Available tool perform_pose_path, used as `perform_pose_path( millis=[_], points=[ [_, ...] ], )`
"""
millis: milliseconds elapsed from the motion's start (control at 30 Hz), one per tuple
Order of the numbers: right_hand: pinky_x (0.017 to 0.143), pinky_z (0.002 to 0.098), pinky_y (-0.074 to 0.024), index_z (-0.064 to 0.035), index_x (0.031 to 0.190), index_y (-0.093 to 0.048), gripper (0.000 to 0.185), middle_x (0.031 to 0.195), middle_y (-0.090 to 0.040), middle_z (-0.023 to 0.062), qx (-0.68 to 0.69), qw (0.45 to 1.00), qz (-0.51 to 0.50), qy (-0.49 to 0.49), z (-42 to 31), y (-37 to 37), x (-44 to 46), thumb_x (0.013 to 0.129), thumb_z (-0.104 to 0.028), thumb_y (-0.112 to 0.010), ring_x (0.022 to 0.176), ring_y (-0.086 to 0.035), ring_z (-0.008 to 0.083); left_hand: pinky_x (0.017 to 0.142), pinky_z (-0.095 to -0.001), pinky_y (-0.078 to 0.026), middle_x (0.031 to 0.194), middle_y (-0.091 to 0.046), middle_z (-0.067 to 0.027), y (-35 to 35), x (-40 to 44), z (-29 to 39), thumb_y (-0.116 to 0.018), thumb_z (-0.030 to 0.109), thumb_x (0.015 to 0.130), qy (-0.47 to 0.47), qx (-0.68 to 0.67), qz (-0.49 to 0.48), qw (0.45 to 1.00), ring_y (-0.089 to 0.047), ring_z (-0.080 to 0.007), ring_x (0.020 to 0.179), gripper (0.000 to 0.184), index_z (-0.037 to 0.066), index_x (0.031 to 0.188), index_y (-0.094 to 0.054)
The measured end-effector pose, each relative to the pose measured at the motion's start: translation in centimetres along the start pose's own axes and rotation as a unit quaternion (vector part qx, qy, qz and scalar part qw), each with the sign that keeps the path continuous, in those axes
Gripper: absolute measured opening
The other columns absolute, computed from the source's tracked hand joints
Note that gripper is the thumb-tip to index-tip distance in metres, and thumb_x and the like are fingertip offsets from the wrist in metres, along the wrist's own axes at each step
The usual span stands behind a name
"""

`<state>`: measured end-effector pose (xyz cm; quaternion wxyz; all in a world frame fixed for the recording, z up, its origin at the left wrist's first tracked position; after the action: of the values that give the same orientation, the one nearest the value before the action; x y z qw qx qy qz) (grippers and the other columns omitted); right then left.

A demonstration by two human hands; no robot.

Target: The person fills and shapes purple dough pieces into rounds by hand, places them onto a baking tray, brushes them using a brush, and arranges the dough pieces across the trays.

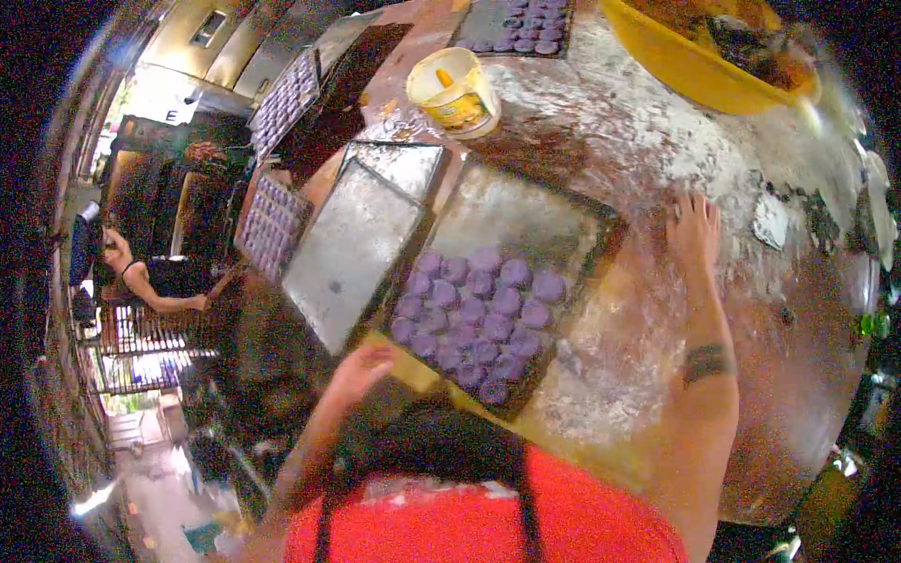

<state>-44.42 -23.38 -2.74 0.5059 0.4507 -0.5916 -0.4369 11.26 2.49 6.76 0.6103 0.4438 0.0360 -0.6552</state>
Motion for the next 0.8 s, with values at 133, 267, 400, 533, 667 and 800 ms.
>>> perform_pose_path(
  millis=[133, 267, 400, 533, 667, 800],
  points=[
    [0.098, 0.0478, -0.0435, -0.0101, 0.121, -0.058, 0.036, 0.125, -0.055, 0.0195, 0.054, 0.995, 0.036, -0.073, 4.0, -0.6, -4.4, 0.088, -0.026, -0.062, 0.111, -0.054, 0.04, 0.085, -0.0307, -0.049, 0.108, -0.063, -0.007, 1.0, 2.8, -1.4, -0.066, 0.013, 0.09, -0.016, 0.034, 0.013, 0.999, -0.06, -0.0163, 0.097, 0.035, 0.004, 0.123, -0.058],
    [0.094, 0.0405, -0.0475, -0.0039, 0.123, -0.056, 0.036, 0.122, -0.058, 0.0185, 0.248, 0.922, 0.223, -0.198, 7.7, 8.2, -3.5, 0.09, -0.016, -0.063, 0.101, -0.061, 0.0349, 0.082, -0.031, -0.049, 0.106, -0.063, -0.0063, 1.3, 4.7, -0.4, -0.067, 0.014, 0.09, -0.019, 0.024, -0.007, 0.999, -0.06, -0.0156, 0.094, 0.035, 0.004, 0.122, -0.057],
    [0.092, 0.0421, -0.0474, -0.0021, 0.122, -0.055, 0.038, 0.119, -0.059, 0.0183, 0.206, 0.848, 0.488, -0.003, 0.5, 25.4, -0.1, 0.088, -0.018, -0.064, 0.102, -0.06, 0.035, 0.087, -0.0319, -0.049, 0.109, -0.064, -0.0072, -0.7, 5.3, 2.6, -0.068, 0.015, 0.089, -0.049, 0.053, -0.053, 0.996, -0.061, -0.0178, 0.1, 0.036, 0.003, 0.122, -0.057],
    [0.088, 0.0458, -0.0481, -0.0033, 0.121, -0.054, 0.041, 0.118, -0.059, 0.0205, 0.118, 0.877, 0.465, 0.035, -2.2, 31.2, 9.7, 0.087, -0.024, -0.064, 0.103, -0.059, 0.0387, 0.093, -0.0342, -0.049, 0.117, -0.065, -0.013, -2.8, 5.0, 6.6, -0.069, 0.013, 0.087, -0.109, 0.115, -0.08, 0.984, -0.062, -0.0214, 0.108, 0.04, 0.0, 0.123, -0.057],
    [0.084, 0.0495, -0.0489, -0.0044, 0.12, -0.053, 0.045, 0.116, -0.058, 0.0227, 0.064, 0.914, 0.399, -0.019, -1.7, 28.7, 15.1, 0.085, -0.03, -0.065, 0.103, -0.058, 0.0425, 0.096, -0.0359, -0.048, 0.121, -0.064, -0.0152, -2.6, 3.4, 6.3, -0.069, 0.009, 0.087, -0.094, 0.151, -0.061, 0.982, -0.061, -0.0246, 0.112, 0.04, -0.002, 0.123, -0.056],
    [0.083, 0.0505, -0.0488, -0.0036, 0.115, -0.058, 0.042, 0.112, -0.059, 0.0223, 0.158, 0.932, 0.325, 0.021, -2.7, 19.3, 7.6, 0.084, -0.029, -0.07, 0.101, -0.058, 0.0428, 0.091, -0.0347, -0.049, 0.116, -0.065, -0.0133, -1.2, 4.2, 0.6, -0.068, 0.009, 0.087, -0.082, 0.035, -0.049, 0.995, -0.062, -0.0224, 0.108, 0.037, -0.002, 0.121, -0.057]
  ],
)
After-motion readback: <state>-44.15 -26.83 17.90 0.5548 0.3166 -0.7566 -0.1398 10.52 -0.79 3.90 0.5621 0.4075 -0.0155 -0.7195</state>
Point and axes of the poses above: each hand's wrist, its own x-axis towards the middle knuckle, its own y-axis out of the back of the hand, z = x × y, the point moved 5 cm from there along x, towards the middle knuckle
